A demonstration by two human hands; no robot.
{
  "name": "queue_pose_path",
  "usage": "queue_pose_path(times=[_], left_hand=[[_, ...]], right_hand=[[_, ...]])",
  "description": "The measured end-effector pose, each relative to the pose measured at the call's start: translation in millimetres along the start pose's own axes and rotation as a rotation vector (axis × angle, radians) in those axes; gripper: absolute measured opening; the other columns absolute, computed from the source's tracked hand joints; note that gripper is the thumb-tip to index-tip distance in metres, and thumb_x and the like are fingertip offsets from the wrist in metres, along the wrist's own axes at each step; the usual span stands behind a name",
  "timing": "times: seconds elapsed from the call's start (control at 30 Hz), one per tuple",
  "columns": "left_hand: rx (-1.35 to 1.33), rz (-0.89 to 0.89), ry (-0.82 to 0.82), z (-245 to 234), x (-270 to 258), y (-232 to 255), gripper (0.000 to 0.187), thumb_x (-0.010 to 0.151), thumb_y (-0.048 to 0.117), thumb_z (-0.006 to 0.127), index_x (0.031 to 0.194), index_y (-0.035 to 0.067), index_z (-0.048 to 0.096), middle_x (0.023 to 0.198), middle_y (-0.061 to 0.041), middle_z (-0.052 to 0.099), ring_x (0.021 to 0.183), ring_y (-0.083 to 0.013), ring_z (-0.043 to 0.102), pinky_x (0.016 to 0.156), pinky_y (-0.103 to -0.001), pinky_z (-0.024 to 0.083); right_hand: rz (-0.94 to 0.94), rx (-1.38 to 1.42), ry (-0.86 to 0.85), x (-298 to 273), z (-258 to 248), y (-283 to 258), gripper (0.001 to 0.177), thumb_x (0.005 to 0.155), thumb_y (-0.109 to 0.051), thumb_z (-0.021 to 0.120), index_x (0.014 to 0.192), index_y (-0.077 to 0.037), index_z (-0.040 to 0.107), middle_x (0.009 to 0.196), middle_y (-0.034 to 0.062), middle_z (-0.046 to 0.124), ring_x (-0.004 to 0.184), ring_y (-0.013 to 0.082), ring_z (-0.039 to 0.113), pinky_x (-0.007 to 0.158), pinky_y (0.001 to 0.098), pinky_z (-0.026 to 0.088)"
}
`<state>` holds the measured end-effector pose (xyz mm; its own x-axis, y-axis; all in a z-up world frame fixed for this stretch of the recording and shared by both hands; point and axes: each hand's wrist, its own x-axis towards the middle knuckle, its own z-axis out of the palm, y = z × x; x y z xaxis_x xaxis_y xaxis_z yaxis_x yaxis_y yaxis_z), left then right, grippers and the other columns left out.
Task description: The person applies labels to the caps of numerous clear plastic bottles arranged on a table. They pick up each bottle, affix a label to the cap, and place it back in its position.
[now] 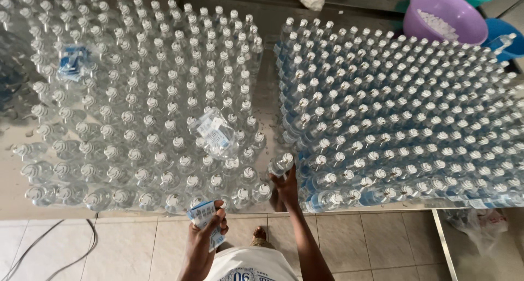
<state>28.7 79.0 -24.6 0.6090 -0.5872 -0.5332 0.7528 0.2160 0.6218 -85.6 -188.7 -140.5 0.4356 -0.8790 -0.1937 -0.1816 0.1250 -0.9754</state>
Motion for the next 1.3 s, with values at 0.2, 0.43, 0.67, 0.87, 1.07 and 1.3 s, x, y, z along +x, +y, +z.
queue_pose_path(times=[0.2,0.43,0.67,0.87,1.07,1.3], left_hand=[[0.010,-0.030,0.036,-9.5,-0.4,-4.8,0.035,0.093,0.007,0.081,0.127,-0.003,0.077,0.092,-0.011,0.066,0.071,-0.0197,0.056,0.064,-0.034,0.045],[0.027,-0.054,-0.010,-9.3,-0.5,1.4,0.038,0.093,0.007,0.080,0.128,-0.005,0.075,0.085,-0.012,0.064,0.072,-0.0208,0.057,0.066,-0.035,0.047],[0.055,-0.042,-0.019,-12.7,-3.7,7.7,0.037,0.093,0.008,0.080,0.128,-0.006,0.077,0.083,-0.012,0.065,0.072,-0.0219,0.059,0.066,-0.037,0.049],[0.054,-0.048,-0.026,-15.6,-2.7,13.3,0.037,0.094,0.009,0.080,0.128,-0.005,0.078,0.084,-0.011,0.063,0.072,-0.0215,0.057,0.065,-0.037,0.046],[0.055,-0.033,-0.054,-17.9,-4.4,17.6,0.036,0.093,0.009,0.081,0.126,-0.004,0.077,0.082,-0.011,0.062,0.069,-0.0211,0.057,0.064,-0.035,0.045],[0.027,-0.020,-0.045,-24.2,-5.1,19.1,0.036,0.093,0.007,0.081,0.126,-0.007,0.076,0.084,-0.011,0.062,0.069,-0.0213,0.056,0.062,-0.037,0.042]], right_hand=[[-0.122,0.015,-0.015,15.9,-5.9,50.2,0.085,0.087,-0.015,0.088,0.160,-0.008,0.045,0.145,0.0168,0.073,0.132,0.0286,0.072,0.109,0.0377,0.057],[-0.135,-0.052,-0.025,21.7,-1.4,47.4,0.080,0.085,-0.018,0.087,0.154,-0.007,0.048,0.140,0.0170,0.073,0.128,0.0303,0.072,0.113,0.0390,0.056],[-0.109,-0.031,-0.060,21.0,-2.7,46.8,0.083,0.085,-0.018,0.089,0.156,-0.006,0.047,0.140,0.0157,0.072,0.130,0.0310,0.071,0.115,0.0406,0.056],[-0.075,0.012,-0.052,17.8,-2.4,43.6,0.079,0.086,-0.020,0.088,0.155,-0.007,0.051,0.146,0.0154,0.072,0.134,0.0296,0.069,0.115,0.0408,0.054],[0.007,0.067,-0.036,9.1,2.4,25.8,0.080,0.084,-0.010,0.084,0.156,-0.008,0.050,0.141,0.0147,0.074,0.130,0.0286,0.070,0.111,0.0393,0.055],[-0.081,0.106,-0.008,8.9,6.5,44.3,0.081,0.086,-0.015,0.088,0.156,-0.005,0.049,0.142,0.0170,0.074,0.132,0.0296,0.071,0.111,0.0393,0.056]])
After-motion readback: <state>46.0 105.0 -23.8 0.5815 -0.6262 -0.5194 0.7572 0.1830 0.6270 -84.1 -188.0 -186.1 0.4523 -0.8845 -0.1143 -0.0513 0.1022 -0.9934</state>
